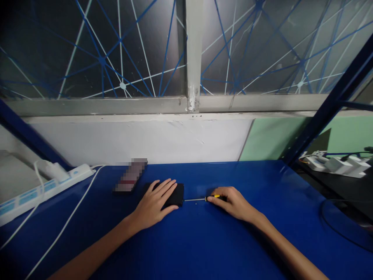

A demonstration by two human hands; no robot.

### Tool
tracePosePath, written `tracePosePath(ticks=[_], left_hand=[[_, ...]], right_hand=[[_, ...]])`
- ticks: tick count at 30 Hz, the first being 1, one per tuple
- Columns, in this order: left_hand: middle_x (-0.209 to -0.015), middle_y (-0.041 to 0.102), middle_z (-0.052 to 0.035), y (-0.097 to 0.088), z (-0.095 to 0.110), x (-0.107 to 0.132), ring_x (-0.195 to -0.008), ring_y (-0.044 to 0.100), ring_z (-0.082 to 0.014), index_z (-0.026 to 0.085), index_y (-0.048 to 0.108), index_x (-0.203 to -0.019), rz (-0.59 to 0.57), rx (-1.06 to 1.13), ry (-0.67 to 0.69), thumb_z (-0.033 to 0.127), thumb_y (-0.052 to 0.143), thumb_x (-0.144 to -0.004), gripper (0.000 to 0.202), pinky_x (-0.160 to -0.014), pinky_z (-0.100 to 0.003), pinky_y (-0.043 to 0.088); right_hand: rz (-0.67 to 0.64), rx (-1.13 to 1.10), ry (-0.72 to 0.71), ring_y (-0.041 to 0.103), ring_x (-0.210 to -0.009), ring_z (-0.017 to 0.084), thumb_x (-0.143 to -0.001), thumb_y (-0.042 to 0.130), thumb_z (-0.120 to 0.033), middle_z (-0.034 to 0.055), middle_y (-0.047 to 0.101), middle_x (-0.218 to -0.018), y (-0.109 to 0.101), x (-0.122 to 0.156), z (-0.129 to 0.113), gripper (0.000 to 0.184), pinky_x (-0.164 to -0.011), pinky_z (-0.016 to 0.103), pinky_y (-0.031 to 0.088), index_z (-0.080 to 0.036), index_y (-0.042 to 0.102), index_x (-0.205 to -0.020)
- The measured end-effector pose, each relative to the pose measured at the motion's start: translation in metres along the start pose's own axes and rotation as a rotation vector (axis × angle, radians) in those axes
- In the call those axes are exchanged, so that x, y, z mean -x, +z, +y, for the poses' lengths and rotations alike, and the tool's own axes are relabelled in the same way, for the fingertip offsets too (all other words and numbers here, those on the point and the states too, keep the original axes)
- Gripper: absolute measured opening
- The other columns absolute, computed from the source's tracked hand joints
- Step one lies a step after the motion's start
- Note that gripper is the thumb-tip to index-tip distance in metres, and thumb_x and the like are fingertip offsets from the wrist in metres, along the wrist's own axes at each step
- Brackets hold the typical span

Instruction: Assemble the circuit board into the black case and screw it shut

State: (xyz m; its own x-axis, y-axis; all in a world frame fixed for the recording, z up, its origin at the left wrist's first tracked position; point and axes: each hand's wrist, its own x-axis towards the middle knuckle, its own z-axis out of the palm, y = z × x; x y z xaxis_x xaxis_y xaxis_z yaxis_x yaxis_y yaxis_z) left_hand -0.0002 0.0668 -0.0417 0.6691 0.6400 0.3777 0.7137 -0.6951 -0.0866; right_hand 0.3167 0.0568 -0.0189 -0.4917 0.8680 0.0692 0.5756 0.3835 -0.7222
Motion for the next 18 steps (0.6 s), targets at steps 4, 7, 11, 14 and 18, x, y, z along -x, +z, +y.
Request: tracePosePath(ticks=[4,7,11,14,18], left_hand=[[-0.143,0.048,-0.0128,-0.001,0.001,0.0,-0.133,0.043,-0.0304,0.018,0.034,-0.146,-0.005,-0.002,0.001,0.057,0.038,-0.097,0.063,-0.108,-0.052,0.031],[-0.143,0.049,-0.0128,-0.002,0.001,-0.001,-0.132,0.044,-0.0303,0.019,0.033,-0.147,0.007,-0.006,0.008,0.056,0.037,-0.097,0.062,-0.107,-0.052,0.032],[-0.142,0.049,-0.0118,-0.002,0.0,-0.001,-0.132,0.044,-0.0307,0.019,0.033,-0.147,0.02,-0.012,0.013,0.055,0.039,-0.097,0.062,-0.106,-0.052,0.034],[-0.143,0.048,-0.0119,-0.001,0.0,0.0,-0.133,0.043,-0.0306,0.018,0.035,-0.146,-0.002,-0.016,0.011,0.055,0.039,-0.097,0.062,-0.107,-0.053,0.033],[-0.144,0.047,-0.0126,-0.001,0.0,0.0,-0.133,0.042,-0.0306,0.016,0.036,-0.145,-0.023,-0.014,0.008,0.055,0.038,-0.097,0.062,-0.108,-0.053,0.032]], right_hand=[[-0.016,0.057,0.038,0.046,-0.056,0.012,-0.096,0.041,-0.052,-0.0005,0.058,-0.066,0.002,0.001,-0.004,0.043,-0.054,0.026,0.034,-0.019,0.063,-0.079],[-0.002,0.046,0.044,0.046,-0.057,0.012,-0.09,0.055,-0.051,-0.0019,0.058,-0.068,0.003,0.002,-0.005,0.031,-0.054,0.025,0.034,-0.021,0.06,-0.091],[-0.005,-0.056,0.042,0.047,-0.058,0.012,-0.084,0.065,-0.042,-0.0033,0.056,-0.069,0.004,0.002,0.002,0.026,-0.053,0.023,0.036,-0.021,0.051,-0.092],[0.02,-0.045,0.027,0.049,-0.063,0.013,-0.085,0.064,-0.041,-0.0025,0.057,-0.072,0.004,0.001,0.006,0.024,-0.057,0.023,0.037,-0.021,0.051,-0.086],[0.044,0.046,-0.007,0.053,-0.066,0.014,-0.088,0.06,-0.048,0.0003,0.062,-0.075,0.0,0.0,0.004,0.029,-0.06,0.024,0.038,-0.019,0.061,-0.085]])
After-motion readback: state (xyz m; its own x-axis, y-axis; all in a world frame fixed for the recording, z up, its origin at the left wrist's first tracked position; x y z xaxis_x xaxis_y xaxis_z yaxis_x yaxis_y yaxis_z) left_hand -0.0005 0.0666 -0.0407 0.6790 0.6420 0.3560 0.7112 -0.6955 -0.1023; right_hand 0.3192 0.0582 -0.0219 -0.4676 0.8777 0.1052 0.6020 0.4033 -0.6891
